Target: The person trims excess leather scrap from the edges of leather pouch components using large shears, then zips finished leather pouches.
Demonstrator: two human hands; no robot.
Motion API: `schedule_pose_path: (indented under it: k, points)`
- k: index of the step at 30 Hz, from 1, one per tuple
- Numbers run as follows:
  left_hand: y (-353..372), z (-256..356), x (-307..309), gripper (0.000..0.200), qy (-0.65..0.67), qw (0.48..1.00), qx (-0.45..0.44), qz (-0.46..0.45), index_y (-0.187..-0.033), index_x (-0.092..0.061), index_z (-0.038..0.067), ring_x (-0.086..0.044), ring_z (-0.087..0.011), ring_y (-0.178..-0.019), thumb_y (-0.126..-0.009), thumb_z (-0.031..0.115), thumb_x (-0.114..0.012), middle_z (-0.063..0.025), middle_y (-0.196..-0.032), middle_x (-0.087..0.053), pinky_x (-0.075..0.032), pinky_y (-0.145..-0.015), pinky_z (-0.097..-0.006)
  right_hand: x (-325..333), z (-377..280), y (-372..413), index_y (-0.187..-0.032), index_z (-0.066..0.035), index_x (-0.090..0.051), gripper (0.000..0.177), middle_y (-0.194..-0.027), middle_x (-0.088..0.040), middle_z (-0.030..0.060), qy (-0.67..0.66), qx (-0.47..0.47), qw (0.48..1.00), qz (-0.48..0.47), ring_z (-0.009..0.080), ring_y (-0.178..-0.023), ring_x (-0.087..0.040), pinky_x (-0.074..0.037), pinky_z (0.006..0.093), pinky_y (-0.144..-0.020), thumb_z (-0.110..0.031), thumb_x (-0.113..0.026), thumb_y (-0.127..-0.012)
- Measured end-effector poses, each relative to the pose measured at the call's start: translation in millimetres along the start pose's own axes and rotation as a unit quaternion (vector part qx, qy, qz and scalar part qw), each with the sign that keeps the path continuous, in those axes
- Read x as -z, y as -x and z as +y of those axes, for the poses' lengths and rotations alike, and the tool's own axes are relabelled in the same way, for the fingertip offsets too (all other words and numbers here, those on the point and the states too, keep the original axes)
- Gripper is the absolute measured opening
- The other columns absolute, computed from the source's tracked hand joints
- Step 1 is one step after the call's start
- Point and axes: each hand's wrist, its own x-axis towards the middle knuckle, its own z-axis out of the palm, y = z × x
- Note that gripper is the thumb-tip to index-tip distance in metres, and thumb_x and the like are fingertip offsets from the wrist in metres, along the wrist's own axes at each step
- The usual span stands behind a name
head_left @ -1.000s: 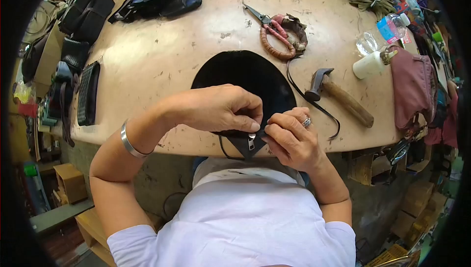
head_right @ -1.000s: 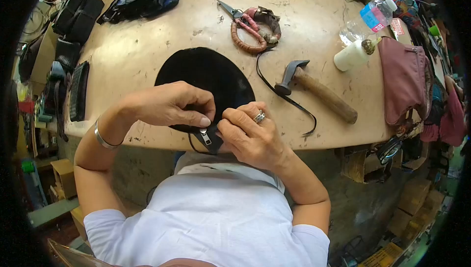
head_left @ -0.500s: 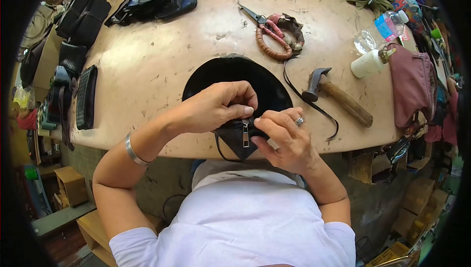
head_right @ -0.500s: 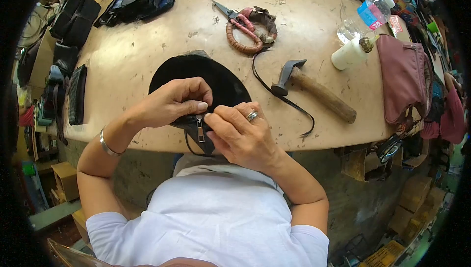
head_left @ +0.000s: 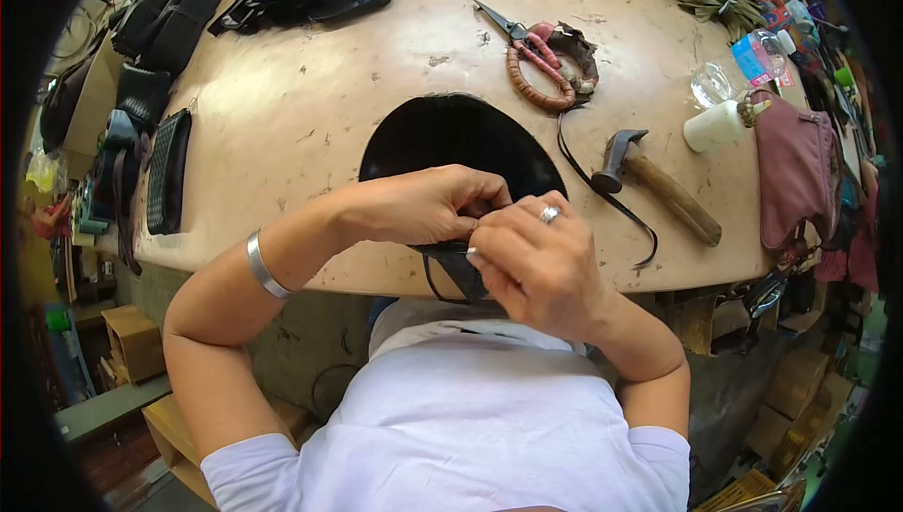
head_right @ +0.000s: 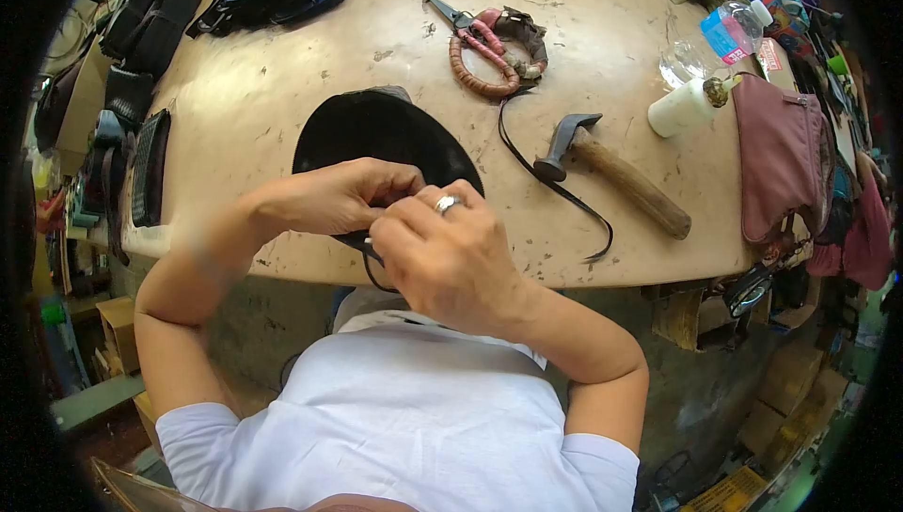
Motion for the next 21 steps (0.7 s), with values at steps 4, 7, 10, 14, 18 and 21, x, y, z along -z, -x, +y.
schedule_pose_path:
  k: [4,7,10,14,18,21]
  points:
    - [-3.1,-1.4,-3.3,0.019,-0.007,1.000,0.008,-0.010,-0.095,-0.052,-0.003,-0.047,-0.0090,-0.080,-0.077,0.002,-0.055,-0.0054,-0.084,-0.055,-0.041,-0.071,-0.0246,5.7,-0.2,-4.8,-0.072,-0.003,-0.055,0.011,-0.066,-0.055,0.0068,-0.052,-0.064,0.996,-0.036,0.0205,-0.060,-0.052,-0.036,0.0301,-0.059,-0.001,-0.063,-0.065]
    - [-6.3,-8.0,-5.2,0.024,0.001,1.000,-0.002,-0.028,-0.101,-0.050,-0.001,-0.046,-0.0080,-0.085,-0.078,0.002,-0.054,-0.0028,-0.092,-0.054,-0.040,-0.076,-0.0235,5.2,-5.1,-7.2,-0.073,-0.003,-0.055,0.010,-0.066,-0.055,0.0075,-0.051,-0.068,0.996,-0.038,0.0216,-0.060,-0.052,-0.036,0.0307,-0.059,-0.001,-0.062,-0.066]
    - [-8.8,-13.8,-6.2,0.028,0.012,0.999,-0.033,-0.032,-0.105,-0.050,-0.002,-0.046,-0.0093,-0.087,-0.077,0.002,-0.054,-0.0028,-0.094,-0.053,-0.039,-0.079,-0.0240,-4.5,1.0,-3.6,-0.070,-0.006,-0.054,0.007,-0.061,-0.053,0.0078,-0.035,-0.092,0.995,-0.023,0.0235,-0.059,-0.051,-0.036,0.0335,-0.058,-0.007,-0.060,-0.067]
    - [-11.9,-18.7,-4.5,0.031,0.053,0.997,0.040,-0.046,-0.106,-0.049,-0.003,-0.046,-0.0096,-0.092,-0.076,0.003,-0.055,-0.0034,-0.096,-0.053,-0.037,-0.084,-0.0230,8.9,3.4,-5.6,-0.072,-0.005,-0.054,0.007,-0.062,-0.054,0.0084,-0.087,-0.136,0.985,-0.068,0.0240,-0.059,-0.051,-0.036,0.0333,-0.057,-0.008,-0.060,-0.069]
    - [-5.3,-3.1,1.1,0.023,0.162,0.980,0.113,-0.033,-0.097,-0.052,-0.003,-0.047,-0.0097,-0.083,-0.075,0.003,-0.055,-0.0020,-0.088,-0.053,-0.039,-0.076,-0.0226,17.7,4.6,-7.8,-0.073,-0.004,-0.055,0.007,-0.064,-0.055,0.0091,-0.115,-0.158,0.974,-0.113,0.0245,-0.060,-0.051,-0.035,0.0329,-0.057,-0.009,-0.060,-0.071]
    - [-3.0,-17.2,2.7,0.021,0.205,0.976,0.042,-0.068,-0.093,-0.053,-0.002,-0.047,-0.0084,-0.079,-0.074,0.005,-0.056,0.0009,-0.085,-0.052,-0.040,-0.071,-0.0216,19.3,6.2,-6.7,-0.076,-0.004,-0.056,0.010,-0.068,-0.057,0.0084,-0.141,-0.159,0.971,-0.113,0.0234,-0.059,-0.052,-0.035,0.0308,-0.057,-0.008,-0.063,-0.070]
